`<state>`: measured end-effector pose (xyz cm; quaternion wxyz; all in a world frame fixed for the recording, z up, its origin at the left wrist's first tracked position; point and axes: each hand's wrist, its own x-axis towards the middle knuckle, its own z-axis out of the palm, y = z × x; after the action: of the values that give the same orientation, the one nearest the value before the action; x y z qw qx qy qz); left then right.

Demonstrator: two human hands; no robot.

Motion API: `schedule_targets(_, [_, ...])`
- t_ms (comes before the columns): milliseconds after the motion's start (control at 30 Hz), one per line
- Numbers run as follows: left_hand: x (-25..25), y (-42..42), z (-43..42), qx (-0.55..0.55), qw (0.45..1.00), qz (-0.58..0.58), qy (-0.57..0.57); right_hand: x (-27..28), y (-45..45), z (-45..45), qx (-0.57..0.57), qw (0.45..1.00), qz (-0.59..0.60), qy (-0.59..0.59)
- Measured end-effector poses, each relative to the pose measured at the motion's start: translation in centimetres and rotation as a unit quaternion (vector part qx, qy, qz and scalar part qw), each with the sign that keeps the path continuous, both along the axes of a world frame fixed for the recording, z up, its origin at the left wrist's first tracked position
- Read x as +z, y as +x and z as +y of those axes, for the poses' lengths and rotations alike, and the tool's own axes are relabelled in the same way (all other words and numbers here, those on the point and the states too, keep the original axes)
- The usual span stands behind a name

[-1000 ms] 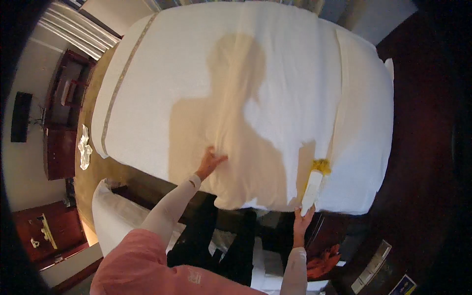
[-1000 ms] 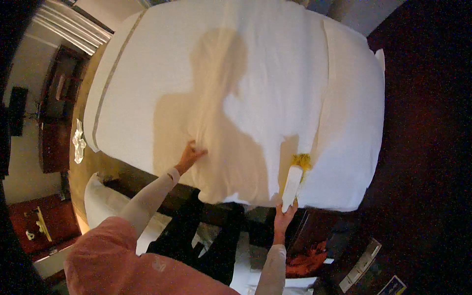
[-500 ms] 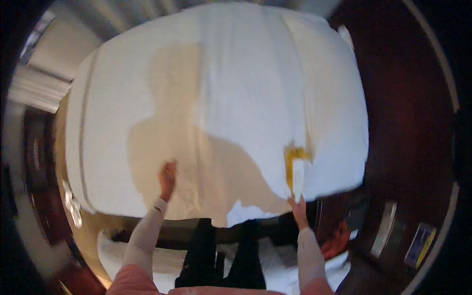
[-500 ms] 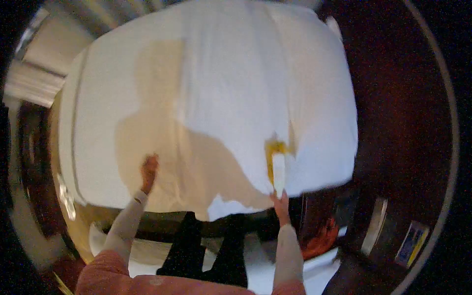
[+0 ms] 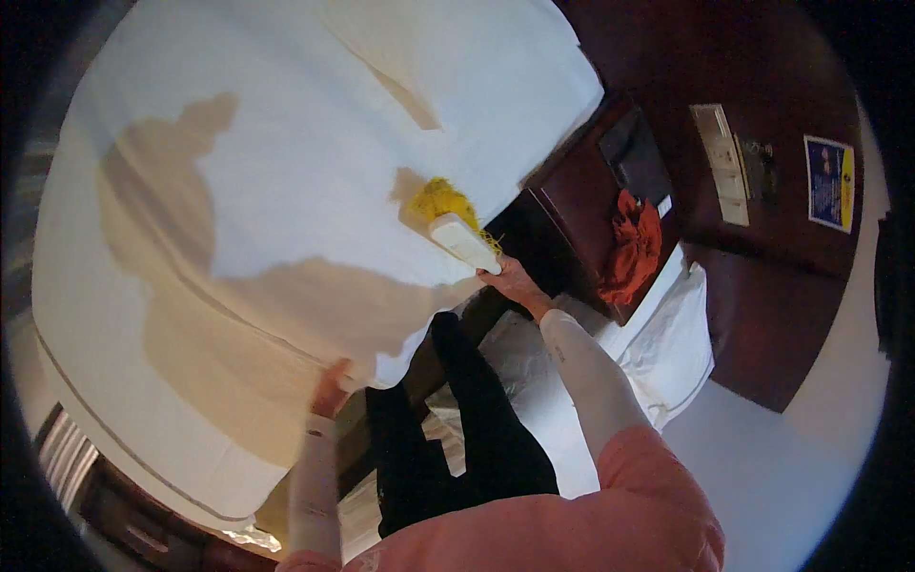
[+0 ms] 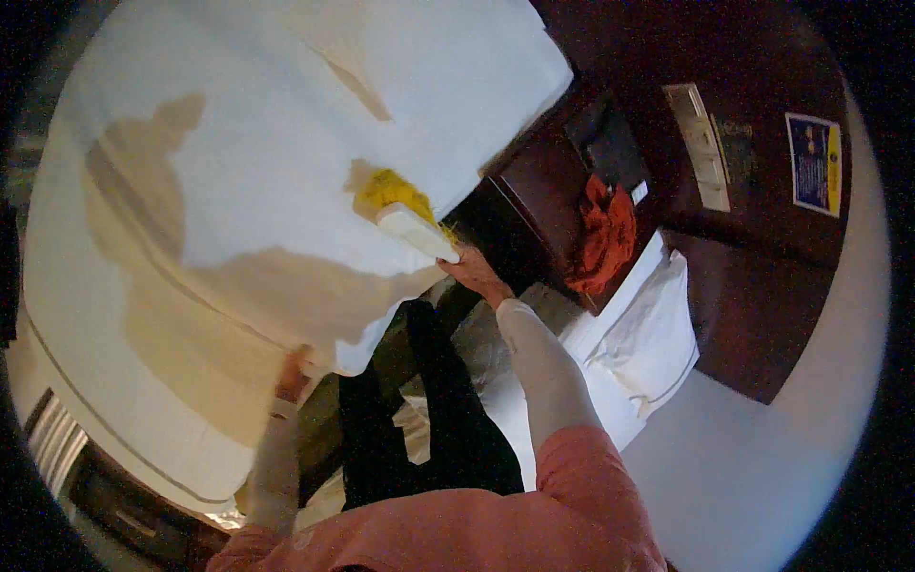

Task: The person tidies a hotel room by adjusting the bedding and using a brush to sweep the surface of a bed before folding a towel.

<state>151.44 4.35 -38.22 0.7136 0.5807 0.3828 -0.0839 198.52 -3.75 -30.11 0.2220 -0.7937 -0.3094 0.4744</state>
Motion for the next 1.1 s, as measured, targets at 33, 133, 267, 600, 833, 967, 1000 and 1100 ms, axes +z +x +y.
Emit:
schedule_targets(33, [9.4, 6.8, 0.1, 0.342, 0.892, -0.013, -0.294, 1.2, 0.1, 0.4, 0.016, 1.0, -0.003, -0.019])
schedule_targets(133, [8.4, 5.9, -6.5, 0.327, 0.906, 0.101, -0.248, 3.3, -0.3, -1.7, 0.028, 0.993, -0.068, 0.089])
schedule_targets(267, [-0.4, 2.8, -12.2, 0.028, 0.992, 0.077, -0.098, 5.1, 0.7, -6.8, -0.039, 0.997, -0.045, -0.04])
schedule_targets(600, [12.3, 34.7, 15.0, 0.295, 0.947, -0.124, -0.019, 5.9, -2.4, -26.9, -0.114, 0.987, -0.11, -0.014])
schedule_targets(833, [14.6, 46.5, 20.1, 0.357, 0.925, -0.111, 0.068, 7.5, -3.6, -32.8, -0.231, 0.972, -0.031, 0.007])
schedule_targets(967, [10.9, 41.7, 17.9, 0.323, 0.94, -0.087, 0.06, 9.1, -3.9, -33.9, -0.309, 0.951, -0.008, 0.0])
schedule_targets(1000, [10.5, 42.3, 15.8, 0.242, 0.953, 0.111, 0.145, 9.1, -4.4, -34.3, -0.34, 0.941, -0.008, 0.006])
schedule_targets(1100, [9.8, 44.8, 4.0, 0.107, 0.977, -0.169, 0.073, 10.6, -5.7, -34.0, -0.432, 0.898, -0.034, 0.073])
